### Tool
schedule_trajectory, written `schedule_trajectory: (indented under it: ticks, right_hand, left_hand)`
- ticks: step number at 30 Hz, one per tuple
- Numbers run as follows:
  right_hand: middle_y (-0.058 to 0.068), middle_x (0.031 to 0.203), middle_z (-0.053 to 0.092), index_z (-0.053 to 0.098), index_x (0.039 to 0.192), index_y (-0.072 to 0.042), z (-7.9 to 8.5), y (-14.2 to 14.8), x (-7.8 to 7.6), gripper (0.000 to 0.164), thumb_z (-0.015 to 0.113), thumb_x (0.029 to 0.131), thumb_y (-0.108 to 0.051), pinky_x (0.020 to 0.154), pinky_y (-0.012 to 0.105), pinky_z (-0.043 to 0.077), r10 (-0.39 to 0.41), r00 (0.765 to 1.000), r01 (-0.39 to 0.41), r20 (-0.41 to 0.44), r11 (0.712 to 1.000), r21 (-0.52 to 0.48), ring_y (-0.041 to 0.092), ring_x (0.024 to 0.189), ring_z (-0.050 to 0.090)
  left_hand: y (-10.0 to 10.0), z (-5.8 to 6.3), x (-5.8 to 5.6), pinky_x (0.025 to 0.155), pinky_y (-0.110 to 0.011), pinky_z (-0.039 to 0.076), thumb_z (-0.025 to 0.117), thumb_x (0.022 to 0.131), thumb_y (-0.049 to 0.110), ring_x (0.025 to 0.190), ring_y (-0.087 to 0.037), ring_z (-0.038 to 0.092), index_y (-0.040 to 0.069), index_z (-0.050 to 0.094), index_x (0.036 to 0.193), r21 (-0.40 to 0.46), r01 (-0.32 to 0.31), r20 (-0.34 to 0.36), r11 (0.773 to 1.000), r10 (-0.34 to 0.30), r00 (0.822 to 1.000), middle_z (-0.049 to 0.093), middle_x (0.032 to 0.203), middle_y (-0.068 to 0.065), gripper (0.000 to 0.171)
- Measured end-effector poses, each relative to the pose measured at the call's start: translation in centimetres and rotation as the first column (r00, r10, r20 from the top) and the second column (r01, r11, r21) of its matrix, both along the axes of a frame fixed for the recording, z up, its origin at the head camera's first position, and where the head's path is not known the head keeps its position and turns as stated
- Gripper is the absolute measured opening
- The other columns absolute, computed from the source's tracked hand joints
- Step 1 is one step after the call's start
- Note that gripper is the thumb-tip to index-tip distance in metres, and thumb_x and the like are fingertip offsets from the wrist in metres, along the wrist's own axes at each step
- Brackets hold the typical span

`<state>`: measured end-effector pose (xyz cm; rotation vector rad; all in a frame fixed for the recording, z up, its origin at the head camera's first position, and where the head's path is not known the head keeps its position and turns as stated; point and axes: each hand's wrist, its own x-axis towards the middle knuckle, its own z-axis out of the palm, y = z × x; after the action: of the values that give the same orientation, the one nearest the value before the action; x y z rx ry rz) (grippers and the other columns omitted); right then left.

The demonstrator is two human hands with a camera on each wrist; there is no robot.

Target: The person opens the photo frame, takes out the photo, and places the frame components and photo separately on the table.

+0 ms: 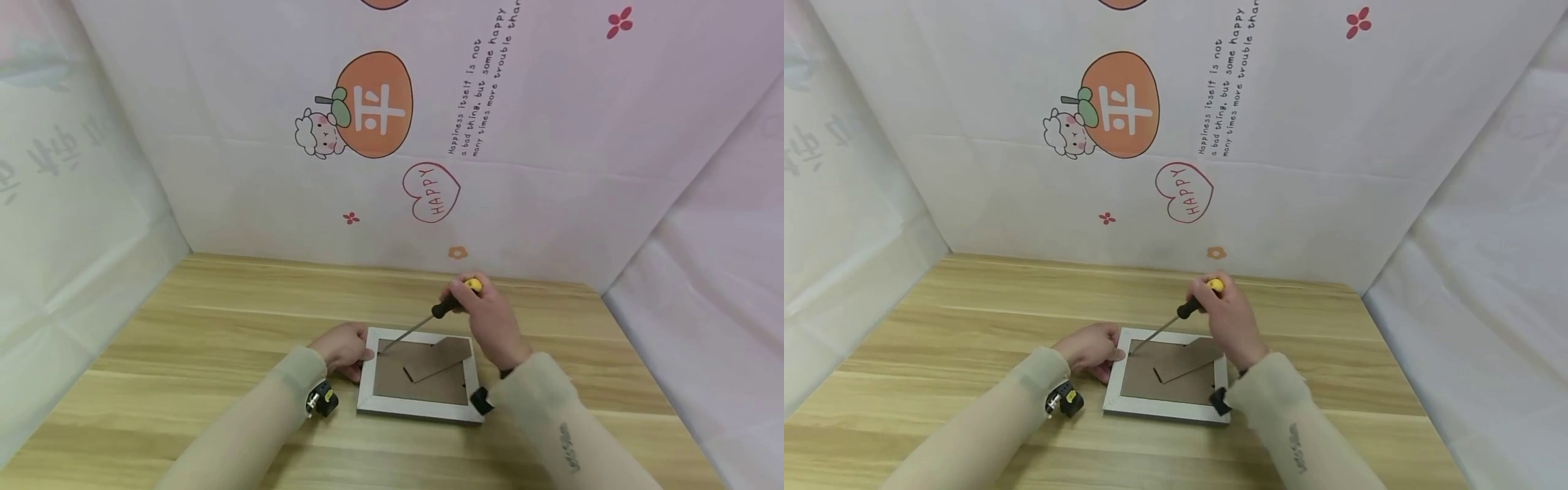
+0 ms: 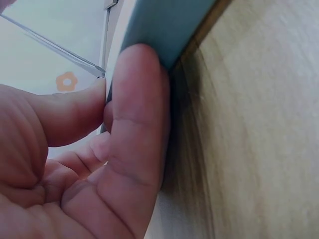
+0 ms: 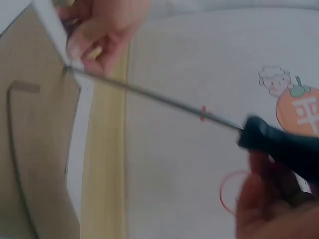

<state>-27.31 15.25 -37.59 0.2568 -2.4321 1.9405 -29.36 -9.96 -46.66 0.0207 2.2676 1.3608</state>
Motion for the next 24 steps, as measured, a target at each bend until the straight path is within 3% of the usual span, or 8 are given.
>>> schedule_trajectory:
  ticks: [2, 6, 16, 24]
  right_hand:
    - [0.011, 0.111, 0.064, 0.054, 0.123, -0.009, 0.0, 1.6, 0.5, 0.038, 0.059, 0.100, -0.039, 0.089, 0.045, 0.047, 0.030, 0.999, -0.033, 0.020, 0.980, 0.198, 0.031, 0.101, 0.060]
    - [0.009, 0.107, 0.063, 0.054, 0.126, -0.013, 0.3, 3.5, 1.3, 0.042, 0.065, 0.097, -0.040, 0.075, 0.041, 0.049, 0.080, 0.997, -0.075, 0.004, 0.913, 0.402, 0.029, 0.091, 0.061]
    - [0.007, 0.095, 0.060, 0.063, 0.120, -0.016, 0.1, 5.0, 1.8, 0.035, 0.072, 0.093, -0.037, 0.063, 0.038, 0.044, 0.057, 0.996, -0.018, -0.061, 0.860, 0.510, 0.025, 0.075, 0.052]
    - [0.005, 0.099, 0.063, 0.065, 0.115, -0.015, -1.7, 7.4, 2.1, 0.031, 0.074, 0.092, -0.034, 0.062, 0.037, 0.044, 0.062, 0.997, -0.031, -0.039, 0.845, 0.533, 0.025, 0.073, 0.052]
  left_hand:
    - [0.0, 0.0, 0.0, 0.048, -0.029, 0.056, 0.063, 0.094, -0.003, 0.053, -0.021, 0.058, 0.002, 0.051, 0.089, -0.005, 0.001, -0.001, 1.000, -0.001, 1.000, 0.056, 0.081, -0.016, 0.014]
    - [0.0, -0.1, 0.0, 0.050, -0.030, 0.056, 0.063, 0.095, -0.002, 0.054, -0.021, 0.058, 0.002, 0.051, 0.089, -0.011, 0.002, 0.003, 1.000, -0.002, 1.000, 0.055, 0.082, -0.015, 0.013]
    - [-0.1, -0.3, -0.2, 0.051, -0.032, 0.057, 0.063, 0.094, -0.002, 0.057, -0.023, 0.059, 0.002, 0.052, 0.089, -0.001, 0.002, 0.003, 1.000, -0.002, 1.000, 0.055, 0.082, -0.016, 0.012]
    - [-0.2, -0.4, -0.4, 0.049, -0.031, 0.056, 0.064, 0.093, -0.002, 0.053, -0.021, 0.057, 0.002, 0.051, 0.087, 0.002, 0.001, -0.001, 1.000, -0.001, 1.000, 0.054, 0.080, -0.016, 0.015]
